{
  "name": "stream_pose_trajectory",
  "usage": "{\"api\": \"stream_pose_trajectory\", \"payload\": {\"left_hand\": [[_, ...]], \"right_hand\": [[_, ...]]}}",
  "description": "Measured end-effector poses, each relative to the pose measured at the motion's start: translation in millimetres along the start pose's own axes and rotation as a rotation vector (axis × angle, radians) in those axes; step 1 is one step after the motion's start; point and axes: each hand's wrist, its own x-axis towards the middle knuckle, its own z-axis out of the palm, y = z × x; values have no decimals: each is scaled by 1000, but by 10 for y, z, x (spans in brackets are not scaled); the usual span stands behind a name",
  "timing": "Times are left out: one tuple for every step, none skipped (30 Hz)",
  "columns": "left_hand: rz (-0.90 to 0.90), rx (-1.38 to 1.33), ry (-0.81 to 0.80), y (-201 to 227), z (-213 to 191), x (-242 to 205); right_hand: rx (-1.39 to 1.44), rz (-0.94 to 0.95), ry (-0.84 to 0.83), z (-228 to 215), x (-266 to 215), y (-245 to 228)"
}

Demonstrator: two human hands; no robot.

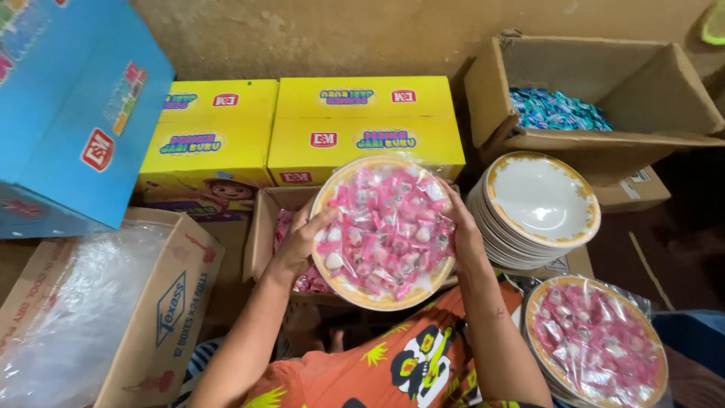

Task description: Packaging pink-wrapped candies from a box onto plates and wrapping them with plastic film

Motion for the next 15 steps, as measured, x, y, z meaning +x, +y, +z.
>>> {"api": "stream_pose_trajectory", "payload": {"left_hand": [[-65,-84,44,-96,-6,60],[-142,-167,71,-220,36,132],[-170,-168,40,-154,136,106],[-227,-179,79,-75,234,97],[-285,-186,119,14,335,89],[-296,-179,91,60,439,150],[-306,-159,96,110,543,202],[-316,-141,105,148,645,231],[-326,-134,82,252,842,261],[-319,-80,64,343,1035,268],[-310,-27,45,435,1222,275],[-319,-26,30,513,1468,241],[-318,-37,-18,594,1707,202],[-317,-51,-59,683,1931,157],[-324,-52,-68,660,2119,158]], "right_hand": [[159,267,125,-109,68,166],[322,527,273,-277,83,321],[320,526,315,-388,114,475],[465,574,283,-506,154,631],[612,614,250,-635,190,776],[619,599,277,-685,146,640],[640,578,248,-728,96,498],[659,559,217,-769,33,367],[664,548,241,-923,37,313],[715,525,262,-1076,14,265],[765,501,282,-1225,-11,218],[764,494,300,-1399,-75,81],[747,435,359,-1563,-142,-57],[726,381,411,-1712,-195,-195],[723,379,423,-1997,-264,-272]]}}
